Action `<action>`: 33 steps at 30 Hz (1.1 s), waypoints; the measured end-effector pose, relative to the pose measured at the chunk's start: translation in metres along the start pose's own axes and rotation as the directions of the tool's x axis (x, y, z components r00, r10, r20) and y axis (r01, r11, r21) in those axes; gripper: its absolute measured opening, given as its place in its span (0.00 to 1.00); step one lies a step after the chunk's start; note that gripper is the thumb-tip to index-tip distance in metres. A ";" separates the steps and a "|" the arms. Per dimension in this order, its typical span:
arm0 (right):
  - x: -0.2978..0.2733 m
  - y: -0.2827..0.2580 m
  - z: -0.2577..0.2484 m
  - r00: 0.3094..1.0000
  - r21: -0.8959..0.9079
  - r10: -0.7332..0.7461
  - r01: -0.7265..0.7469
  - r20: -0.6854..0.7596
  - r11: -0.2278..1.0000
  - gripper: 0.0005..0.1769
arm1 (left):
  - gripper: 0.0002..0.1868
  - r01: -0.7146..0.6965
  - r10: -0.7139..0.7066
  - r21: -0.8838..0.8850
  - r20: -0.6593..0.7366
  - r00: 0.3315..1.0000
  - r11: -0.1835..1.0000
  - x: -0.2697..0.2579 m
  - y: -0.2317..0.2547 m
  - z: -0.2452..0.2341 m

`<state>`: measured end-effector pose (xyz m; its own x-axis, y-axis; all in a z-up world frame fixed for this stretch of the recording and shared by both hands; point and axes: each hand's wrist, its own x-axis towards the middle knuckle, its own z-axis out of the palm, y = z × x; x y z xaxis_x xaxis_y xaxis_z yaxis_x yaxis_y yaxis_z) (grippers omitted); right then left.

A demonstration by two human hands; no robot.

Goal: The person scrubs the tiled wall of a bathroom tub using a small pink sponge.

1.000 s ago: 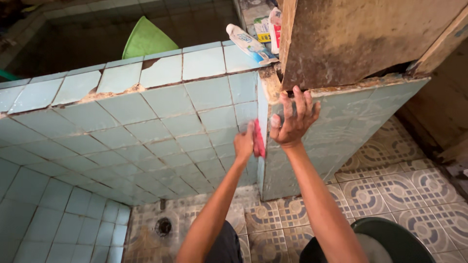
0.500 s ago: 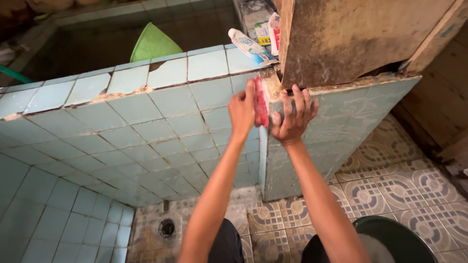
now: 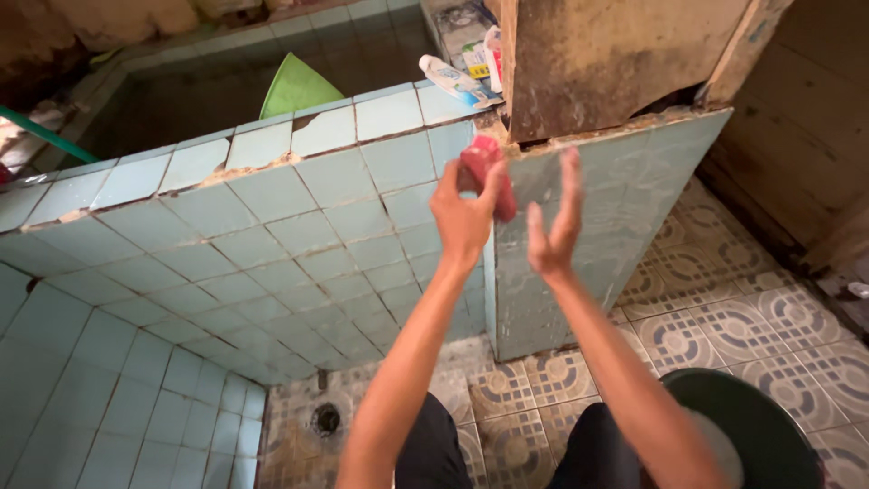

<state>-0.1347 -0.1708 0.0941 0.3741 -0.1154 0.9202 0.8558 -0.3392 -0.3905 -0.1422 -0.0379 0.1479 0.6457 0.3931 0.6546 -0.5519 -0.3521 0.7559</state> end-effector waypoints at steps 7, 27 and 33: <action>0.007 -0.019 -0.016 0.998 -0.292 -0.048 0.059 0.044 0.955 0.52 | 0.31 -0.008 -0.005 0.083 0.156 0.988 0.997 0.017 0.085 0.007; 0.058 0.007 -0.033 0.909 -0.309 -0.278 0.373 0.312 0.875 0.32 | 0.31 -0.752 0.653 0.393 0.377 0.657 0.530 0.008 -0.012 -0.026; 0.053 0.027 -0.039 0.858 -0.287 -0.330 0.456 0.394 0.842 0.32 | 0.25 -0.787 0.668 0.306 0.417 0.616 0.536 0.024 -0.014 -0.037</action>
<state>-0.1057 -0.2227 0.1336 0.1790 0.3805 0.9073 0.7888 -0.6066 0.0988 -0.1384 0.0078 0.1531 0.2496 -0.3472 0.9039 -0.6426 -0.7578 -0.1136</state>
